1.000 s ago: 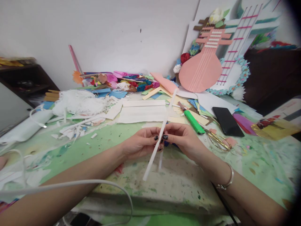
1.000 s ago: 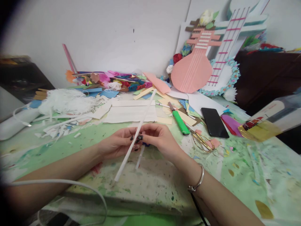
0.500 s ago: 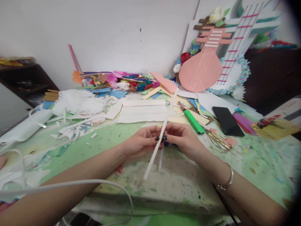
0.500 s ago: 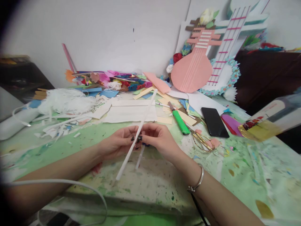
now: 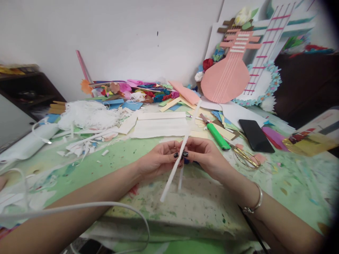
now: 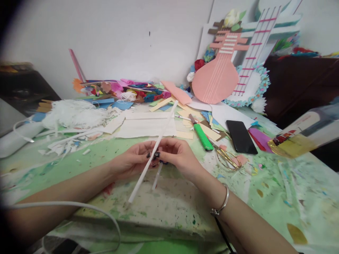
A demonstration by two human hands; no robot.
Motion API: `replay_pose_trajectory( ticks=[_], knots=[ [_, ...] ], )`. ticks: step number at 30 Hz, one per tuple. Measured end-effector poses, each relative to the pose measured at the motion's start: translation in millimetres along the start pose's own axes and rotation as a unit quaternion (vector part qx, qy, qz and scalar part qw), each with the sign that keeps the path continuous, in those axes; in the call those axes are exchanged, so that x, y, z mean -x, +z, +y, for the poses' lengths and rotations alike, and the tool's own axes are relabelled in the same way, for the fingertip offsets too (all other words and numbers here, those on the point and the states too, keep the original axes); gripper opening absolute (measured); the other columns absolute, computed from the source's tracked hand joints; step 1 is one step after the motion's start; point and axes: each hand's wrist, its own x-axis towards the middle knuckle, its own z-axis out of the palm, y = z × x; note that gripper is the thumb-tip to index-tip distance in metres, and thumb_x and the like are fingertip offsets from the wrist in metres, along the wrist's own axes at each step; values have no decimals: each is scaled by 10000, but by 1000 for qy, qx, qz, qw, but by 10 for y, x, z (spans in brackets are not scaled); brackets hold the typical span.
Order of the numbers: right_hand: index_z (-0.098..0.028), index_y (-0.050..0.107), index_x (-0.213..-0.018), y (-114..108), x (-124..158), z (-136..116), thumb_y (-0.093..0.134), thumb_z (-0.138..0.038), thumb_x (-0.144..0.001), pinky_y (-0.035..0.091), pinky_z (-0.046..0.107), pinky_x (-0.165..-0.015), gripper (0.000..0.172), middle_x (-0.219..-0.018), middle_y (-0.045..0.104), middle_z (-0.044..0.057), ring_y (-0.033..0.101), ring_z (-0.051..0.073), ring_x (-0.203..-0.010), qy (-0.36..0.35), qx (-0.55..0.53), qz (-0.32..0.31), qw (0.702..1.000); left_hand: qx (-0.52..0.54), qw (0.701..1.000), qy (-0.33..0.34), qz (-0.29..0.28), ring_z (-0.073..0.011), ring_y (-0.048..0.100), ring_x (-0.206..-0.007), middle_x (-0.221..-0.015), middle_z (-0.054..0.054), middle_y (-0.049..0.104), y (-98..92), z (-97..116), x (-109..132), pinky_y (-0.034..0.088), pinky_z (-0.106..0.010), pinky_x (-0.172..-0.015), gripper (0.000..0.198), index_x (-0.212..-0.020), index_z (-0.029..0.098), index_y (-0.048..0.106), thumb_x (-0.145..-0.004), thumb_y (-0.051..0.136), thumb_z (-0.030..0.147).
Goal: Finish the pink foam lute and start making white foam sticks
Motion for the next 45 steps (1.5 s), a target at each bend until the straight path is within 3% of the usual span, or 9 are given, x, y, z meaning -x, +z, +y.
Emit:
replay_pose_trajectory(
  ticks=[7,13,18,25,45],
  knots=[
    [-169,682,-897,-7,1,15,707,-231,-742,406,216,-554,168,-731,623,8,540,104,-628,-4,13,-1,1000,-4,1000,4,-5,-112,628,-738,-818,-43,652,6,5,-8,472,-195,-684,245,-929,101,619,-716,736,124],
    [-179,693,-943,-47,-9,36,653,-252,-782,389,237,-565,181,-783,611,19,480,98,-605,-10,-11,-7,1000,6,1000,-14,-1,-120,617,-714,-870,-92,659,-17,22,-16,469,-208,-663,365,-1038,93,601,-700,738,106],
    [-175,692,-872,-66,-26,-33,663,-262,-764,381,246,-552,142,-741,586,12,477,101,-588,-26,-50,59,997,24,999,-26,-20,-91,556,-614,-745,-21,577,-26,27,-3,435,-208,-597,267,-961,108,589,-724,710,112],
    [-197,703,-868,-136,-47,-150,752,-313,-678,426,260,-581,228,-741,604,9,503,114,-620,-72,-24,162,984,-7,999,-31,-34,-97,553,-599,-743,-17,574,-42,-10,-4,421,-220,-583,237,-859,129,545,-715,733,152],
    [-209,705,-839,-146,-28,-176,742,-274,-682,467,278,-652,174,-775,620,7,528,113,-659,-86,-49,148,984,-88,996,5,21,-85,549,-619,-722,-3,582,-34,50,-4,400,-182,-584,235,-823,139,532,-712,737,170]
  ],
)
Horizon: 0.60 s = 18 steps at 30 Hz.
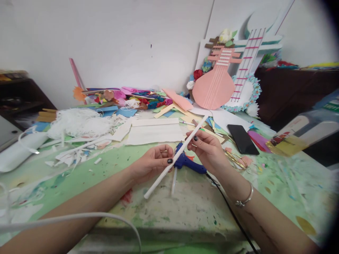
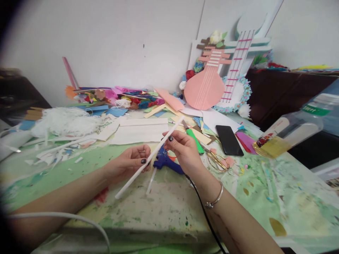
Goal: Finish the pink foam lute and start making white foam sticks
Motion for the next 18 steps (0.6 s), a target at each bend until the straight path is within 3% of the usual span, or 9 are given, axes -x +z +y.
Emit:
replay_pose_trajectory(
  ticks=[5,10,12,15,18],
  knots=[
    [-192,686,-830,-19,-5,5,709,-258,-722,460,269,-640,128,-746,598,4,531,106,-637,-16,1,-2,1000,0,1000,5,13,-96,574,-636,-729,-23,615,11,35,0,447,-204,-633,196,-817,121,577,-714,734,179],
    [-179,656,-792,-19,-31,-7,705,-265,-726,455,253,-615,119,-692,570,-10,521,99,-611,-31,14,40,999,-26,999,12,30,-119,606,-631,-724,-59,649,-29,37,1,477,-219,-618,232,-850,102,640,-756,701,305],
    [-176,642,-754,-25,-43,-2,715,-268,-719,460,247,-611,123,-685,570,-11,523,96,-609,-41,13,59,997,-57,998,18,27,-134,620,-628,-743,-70,658,-38,36,5,494,-244,-622,285,-871,100,648,-757,692,357],
    [-175,632,-726,-40,-56,13,726,-268,-716,473,238,-613,133,-679,579,-12,547,95,-614,-58,8,74,996,-131,990,33,39,-126,614,-597,-777,-63,655,-24,42,12,507,-259,-613,262,-871,101,643,-722,722,301],
    [-174,638,-728,-49,-58,24,718,-271,-729,489,232,-622,125,-668,600,-15,573,97,-613,-67,9,81,994,-210,974,37,74,-110,596,-548,-732,-39,642,8,56,20,457,-203,-490,236,-863,113,624,-695,733,237]
  ],
)
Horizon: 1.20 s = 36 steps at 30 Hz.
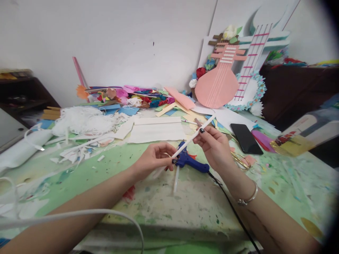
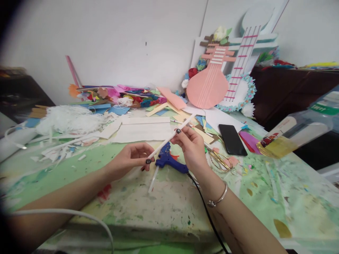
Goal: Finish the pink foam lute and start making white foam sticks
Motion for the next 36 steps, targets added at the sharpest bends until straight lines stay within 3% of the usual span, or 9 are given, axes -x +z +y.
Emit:
replay_pose_trajectory(
  ticks=[3,8,18,29,33,36],
  knots=[
    [-172,645,-740,5,3,3,704,-270,-743,503,235,-638,115,-659,627,-11,600,104,-616,2,2,2,1000,-60,997,-8,42,-87,550,-474,-605,6,592,11,21,11,361,-157,-388,214,-854,127,606,-715,709,253],
    [-177,658,-781,17,5,8,677,-229,-758,504,237,-654,60,-702,654,-4,618,108,-633,0,-2,-4,1000,-106,989,32,94,-60,513,-452,-571,26,553,1,32,23,356,-148,-379,178,-798,122,614,-737,686,272],
    [-185,666,-853,-16,-19,14,637,-185,-777,490,231,-656,82,-788,653,2,618,100,-645,-6,-20,3,1000,-158,980,68,101,-72,566,-482,-633,0,616,15,76,30,421,-157,-410,163,-816,118,636,-727,690,244],
    [-202,674,-828,-71,-53,18,663,-157,-739,493,218,-648,100,-828,644,4,585,93,-670,-9,-45,4,999,-171,975,87,107,-93,585,-485,-565,7,606,-34,49,31,431,-169,-418,130,-842,131,674,-758,640,225],
    [-201,667,-822,-60,-49,30,681,-184,-735,505,243,-681,89,-816,643,0,595,99,-661,-20,-32,3,999,-245,952,118,143,-102,590,-510,-608,-3,630,-29,34,46,458,-195,-471,116,-841,138,665,-758,604,192],
    [-206,660,-834,-38,-37,45,689,-208,-743,514,264,-717,96,-821,648,-2,607,105,-671,-26,-21,2,999,-346,901,182,188,-88,565,-504,-654,-5,648,-17,21,53,444,-197,-486,86,-804,145,652,-742,615,192]
  ],
)
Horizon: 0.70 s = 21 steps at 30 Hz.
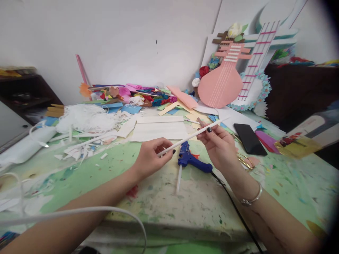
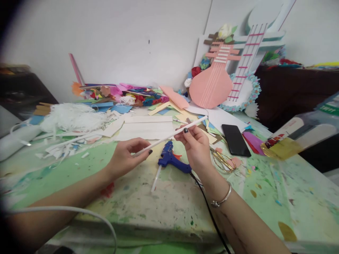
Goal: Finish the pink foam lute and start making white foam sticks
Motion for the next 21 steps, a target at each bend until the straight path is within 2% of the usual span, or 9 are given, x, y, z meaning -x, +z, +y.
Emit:
replay_pose_trajectory(
  ticks=[4,8,12,15,21],
  knots=[
    [-201,653,-849,37,30,23,688,-209,-755,518,280,-754,100,-826,662,3,629,119,-701,1,-8,-18,1000,-161,979,104,68,-79,535,-478,-638,6,646,17,-29,19,422,-206,-511,113,-804,147,635,-759,636,251],
    [-193,648,-861,63,53,37,678,-198,-760,520,287,-760,106,-856,675,12,642,126,-705,12,-17,-23,1000,-281,944,144,97,-94,544,-497,-651,-11,654,20,-83,30,395,-223,-524,184,-807,145,635,-818,593,325],
    [-190,646,-857,76,66,36,680,-201,-757,519,289,-761,107,-841,679,16,645,129,-704,19,-15,-16,1000,-326,926,150,119,-102,527,-494,-570,-1,607,10,-107,34,351,-227,-511,260,-711,152,620,-833,569,375],
    [-196,645,-852,83,72,33,687,-210,-751,518,300,-775,110,-840,676,14,646,135,-717,19,-13,-18,1000,-350,917,153,114,-104,485,-479,-514,4,549,3,-108,33,322,-235,-507,331,-629,153,589,-844,547,400],
    [-206,641,-852,86,73,39,704,-253,-735,520,329,-802,140,-873,669,18,641,141,-730,22,2,-16,1000,-362,910,161,126,-96,428,-458,-489,9,511,-3,-113,24,284,-240,-499,350,-583,152,559,-840,551,389]
  ],
)
